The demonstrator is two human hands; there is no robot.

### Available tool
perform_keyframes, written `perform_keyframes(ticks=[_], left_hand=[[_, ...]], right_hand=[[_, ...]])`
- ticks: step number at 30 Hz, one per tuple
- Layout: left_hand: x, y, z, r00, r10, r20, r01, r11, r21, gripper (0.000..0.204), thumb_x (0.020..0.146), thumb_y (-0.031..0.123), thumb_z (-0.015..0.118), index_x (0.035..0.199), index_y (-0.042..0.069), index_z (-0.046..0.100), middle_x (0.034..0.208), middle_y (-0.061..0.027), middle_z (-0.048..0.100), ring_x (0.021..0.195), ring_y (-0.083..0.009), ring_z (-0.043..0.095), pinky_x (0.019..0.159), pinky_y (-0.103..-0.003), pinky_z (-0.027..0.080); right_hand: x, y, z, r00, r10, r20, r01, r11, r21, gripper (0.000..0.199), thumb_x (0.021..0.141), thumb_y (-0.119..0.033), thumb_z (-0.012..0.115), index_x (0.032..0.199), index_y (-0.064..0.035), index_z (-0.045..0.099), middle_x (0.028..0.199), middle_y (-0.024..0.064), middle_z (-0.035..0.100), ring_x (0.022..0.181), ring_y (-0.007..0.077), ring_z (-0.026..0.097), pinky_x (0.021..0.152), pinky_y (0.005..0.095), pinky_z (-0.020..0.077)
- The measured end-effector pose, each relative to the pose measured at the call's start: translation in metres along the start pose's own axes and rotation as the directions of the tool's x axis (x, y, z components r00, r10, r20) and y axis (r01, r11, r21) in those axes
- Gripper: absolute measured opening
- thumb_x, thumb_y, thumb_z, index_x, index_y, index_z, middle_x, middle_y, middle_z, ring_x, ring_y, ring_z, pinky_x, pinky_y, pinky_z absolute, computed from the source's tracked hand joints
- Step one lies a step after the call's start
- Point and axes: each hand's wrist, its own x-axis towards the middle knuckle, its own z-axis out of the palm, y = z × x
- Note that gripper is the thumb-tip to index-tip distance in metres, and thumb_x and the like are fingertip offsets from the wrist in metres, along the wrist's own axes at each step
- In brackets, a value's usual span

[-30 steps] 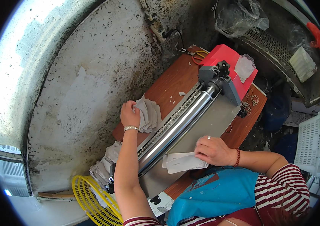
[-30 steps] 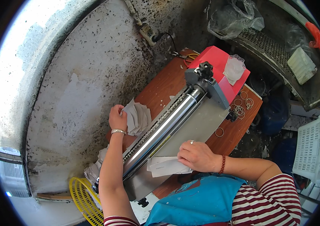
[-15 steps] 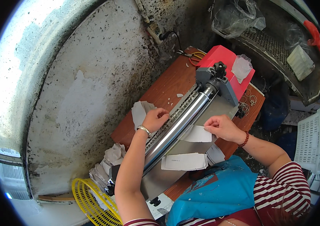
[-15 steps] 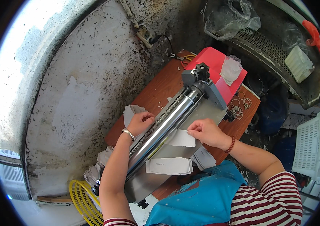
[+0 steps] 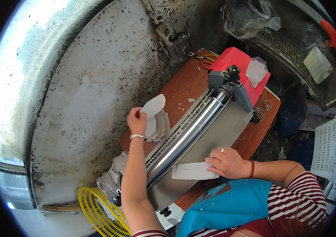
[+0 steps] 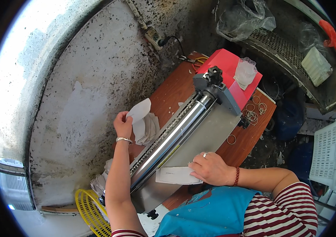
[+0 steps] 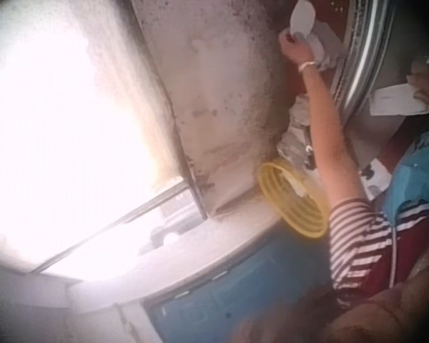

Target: The person feeds cutout pieces into a roller machine by hand, collects and stacks the processed pieces, and then gathers the entire stack into a bundle.

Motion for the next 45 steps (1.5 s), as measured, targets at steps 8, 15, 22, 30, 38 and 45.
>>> perform_keyframes(ticks=[8, 15, 22, 30, 38, 45], left_hand=[[-0.017, -0.025, -0.004, 0.884, -0.14, 0.446, -0.221, 0.715, 0.663, 0.03, 0.078, 0.009, 0.066, 0.107, 0.016, 0.069, 0.116, -0.0098, 0.063, 0.103, -0.0313, 0.062, 0.088, -0.04, 0.051], [-0.026, -0.011, 0.017, 0.645, -0.37, 0.668, -0.463, 0.507, 0.727, 0.039, 0.08, 0.019, 0.065, 0.119, 0.021, 0.066, 0.134, -0.0071, 0.055, 0.122, -0.0296, 0.054, 0.103, -0.04, 0.045], [-0.009, -0.017, 0.019, 0.746, -0.37, 0.554, -0.154, 0.713, 0.684, 0.044, 0.082, 0.026, 0.062, 0.125, 0.016, 0.063, 0.123, -0.0124, 0.064, 0.115, -0.0308, 0.06, 0.101, -0.04, 0.046], [-0.012, -0.007, 0.026, 0.735, -0.402, 0.546, -0.156, 0.682, 0.714, 0.039, 0.084, 0.024, 0.059, 0.121, 0.013, 0.066, 0.112, -0.0122, 0.068, 0.108, -0.0301, 0.064, 0.096, -0.039, 0.049], [-0.02, 0.021, 0.032, 0.745, -0.172, 0.645, -0.133, 0.908, 0.397, 0.033, 0.087, 0.021, 0.06, 0.117, 0.007, 0.067, 0.098, -0.0097, 0.07, 0.089, -0.0208, 0.066, 0.084, -0.033, 0.051], [-0.044, 0.053, 0.051, 0.595, -0.127, 0.794, -0.007, 0.987, 0.163, 0.035, 0.085, 0.028, 0.065, 0.109, 0.003, 0.069, 0.089, -0.0089, 0.068, 0.08, -0.0168, 0.061, 0.076, -0.03, 0.05]], right_hand=[[-0.002, -0.002, 0.007, 0.992, -0.026, -0.122, 0.027, 1.0, 0.001, 0.019, 0.076, -0.016, 0.073, 0.091, -0.0083, 0.064, 0.082, 0.0048, 0.057, 0.073, 0.0217, 0.059, 0.063, 0.0339, 0.0479], [0.002, 0.001, 0.004, 0.993, -0.023, -0.116, 0.041, 0.986, 0.16, 0.007, 0.082, -0.012, 0.068, 0.086, -0.0079, 0.064, 0.081, 0.0047, 0.06, 0.072, 0.0219, 0.061, 0.059, 0.0349, 0.0492], [-0.003, 0.009, -0.01, 0.844, 0.468, 0.262, -0.518, 0.586, 0.623, 0.009, 0.085, -0.016, 0.069, 0.088, -0.0075, 0.067, 0.074, 0.0085, 0.065, 0.065, 0.0254, 0.063, 0.058, 0.0339, 0.0519], [-0.006, 0.009, -0.015, 0.992, 0.115, -0.043, -0.115, 0.993, 0.004, 0.009, 0.083, -0.014, 0.07, 0.087, -0.0069, 0.066, 0.075, 0.0078, 0.065, 0.067, 0.0251, 0.064, 0.056, 0.0331, 0.0509], [-0.008, 0.037, -0.026, 0.727, 0.664, 0.177, -0.585, 0.463, 0.665, 0.016, 0.089, -0.01, 0.068, 0.1, 0.0005, 0.068, 0.081, 0.0031, 0.068, 0.07, 0.0073, 0.062, 0.061, 0.0226, 0.05], [0.005, 0.049, -0.011, 0.753, 0.658, -0.001, -0.502, 0.576, 0.645, 0.017, 0.093, -0.013, 0.063, 0.104, 0.0009, 0.066, 0.082, 0.0016, 0.067, 0.07, 0.0043, 0.058, 0.063, 0.0214, 0.0479]])
